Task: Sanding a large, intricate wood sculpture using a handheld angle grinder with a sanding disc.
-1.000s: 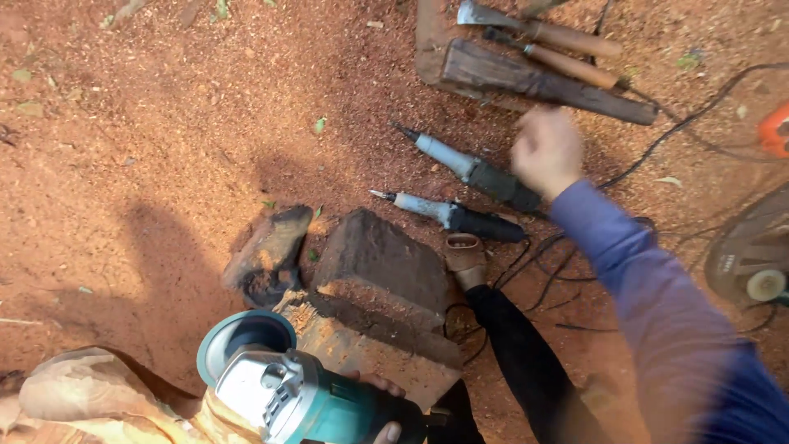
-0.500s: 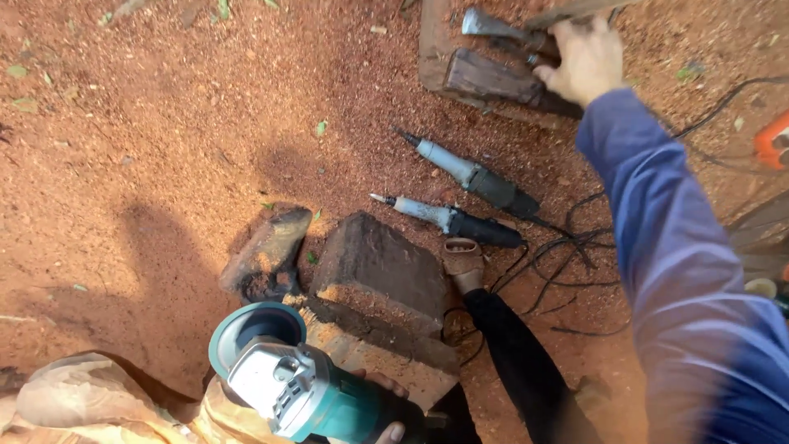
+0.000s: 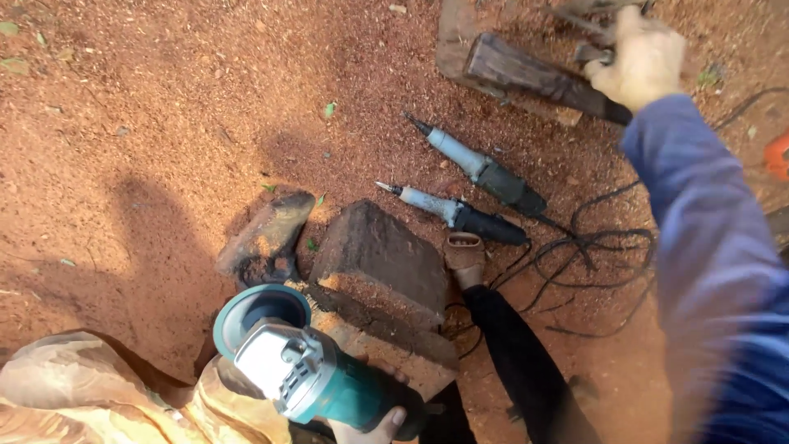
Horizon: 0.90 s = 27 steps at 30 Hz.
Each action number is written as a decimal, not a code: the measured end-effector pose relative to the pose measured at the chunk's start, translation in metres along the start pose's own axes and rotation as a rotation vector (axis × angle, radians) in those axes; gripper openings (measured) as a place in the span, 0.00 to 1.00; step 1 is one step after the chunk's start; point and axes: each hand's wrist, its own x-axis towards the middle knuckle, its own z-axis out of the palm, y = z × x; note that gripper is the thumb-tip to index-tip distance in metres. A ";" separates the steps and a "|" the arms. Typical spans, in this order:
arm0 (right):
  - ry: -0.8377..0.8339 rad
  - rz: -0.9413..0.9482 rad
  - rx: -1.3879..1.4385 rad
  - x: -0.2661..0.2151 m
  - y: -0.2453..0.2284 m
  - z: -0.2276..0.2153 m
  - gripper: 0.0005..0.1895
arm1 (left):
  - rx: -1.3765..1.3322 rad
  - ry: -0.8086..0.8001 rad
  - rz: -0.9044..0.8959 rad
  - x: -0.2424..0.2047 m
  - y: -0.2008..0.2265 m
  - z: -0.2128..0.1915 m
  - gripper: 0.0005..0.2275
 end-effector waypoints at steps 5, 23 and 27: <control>-0.051 -0.005 -0.170 -0.106 -0.056 -0.061 0.09 | 0.161 -0.104 -0.015 0.009 0.009 0.005 0.34; 0.292 -0.063 0.002 -0.113 -0.074 -0.004 0.13 | 0.490 0.009 -0.199 -0.003 0.007 0.005 0.26; 0.394 -0.045 0.015 -0.043 -0.035 -0.001 0.23 | 0.479 -0.008 -0.221 -0.001 0.012 0.018 0.26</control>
